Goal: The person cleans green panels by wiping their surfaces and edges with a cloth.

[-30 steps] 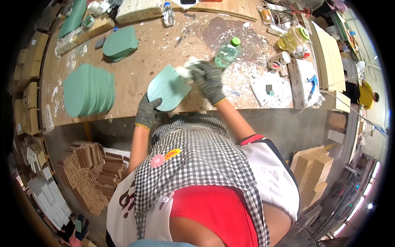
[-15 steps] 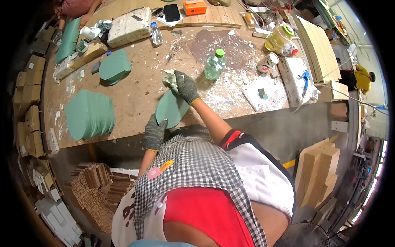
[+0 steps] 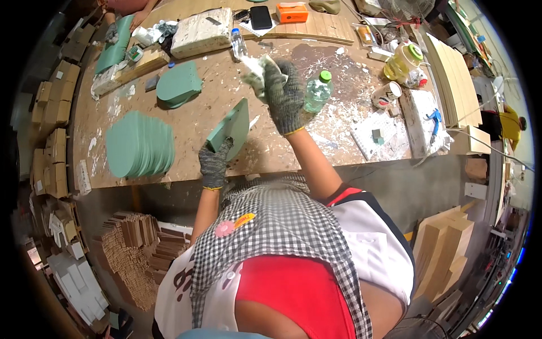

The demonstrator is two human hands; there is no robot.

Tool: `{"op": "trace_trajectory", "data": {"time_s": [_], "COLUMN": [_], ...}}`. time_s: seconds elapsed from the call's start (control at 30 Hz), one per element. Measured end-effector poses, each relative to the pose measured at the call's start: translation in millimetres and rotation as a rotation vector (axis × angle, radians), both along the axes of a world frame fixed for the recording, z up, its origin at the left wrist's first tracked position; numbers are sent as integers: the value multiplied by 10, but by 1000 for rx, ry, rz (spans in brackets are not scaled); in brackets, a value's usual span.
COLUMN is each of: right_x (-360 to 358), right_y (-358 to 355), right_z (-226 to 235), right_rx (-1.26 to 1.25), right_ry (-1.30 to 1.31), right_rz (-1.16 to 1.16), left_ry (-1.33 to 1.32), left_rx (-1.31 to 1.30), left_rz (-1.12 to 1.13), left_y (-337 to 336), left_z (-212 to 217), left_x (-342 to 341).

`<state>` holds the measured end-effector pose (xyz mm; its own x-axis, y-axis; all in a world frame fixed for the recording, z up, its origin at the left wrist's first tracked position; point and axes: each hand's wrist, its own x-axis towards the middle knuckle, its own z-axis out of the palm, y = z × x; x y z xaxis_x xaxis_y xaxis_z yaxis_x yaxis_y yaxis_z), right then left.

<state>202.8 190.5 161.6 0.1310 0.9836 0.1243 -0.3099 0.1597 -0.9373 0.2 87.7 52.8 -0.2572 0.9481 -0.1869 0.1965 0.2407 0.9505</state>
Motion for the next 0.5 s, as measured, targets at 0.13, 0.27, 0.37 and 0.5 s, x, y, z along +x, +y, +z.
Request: {"op": "trace_trajectory", "data": {"time_s": [0.13,0.27,0.37,0.5], "right_x": [-313,-904,-644,-695], "right_y": [-282,-601,-388,-200], "right_z": [-410,-589,-888,-1232], "right_rx": [670,591,340,461], "right_ry": [-953,-836,-834,-828], "right_rz": [-131,253,159,-116], "left_ry": [336,309,288,506], "left_rx": [61,422,198,230], "left_rz": [-147,-84,-172,-149], "left_y": [11,-21,15,13], "left_z": [-89,-1780,-612,-219], "left_x": [100,-322,79,106]}}
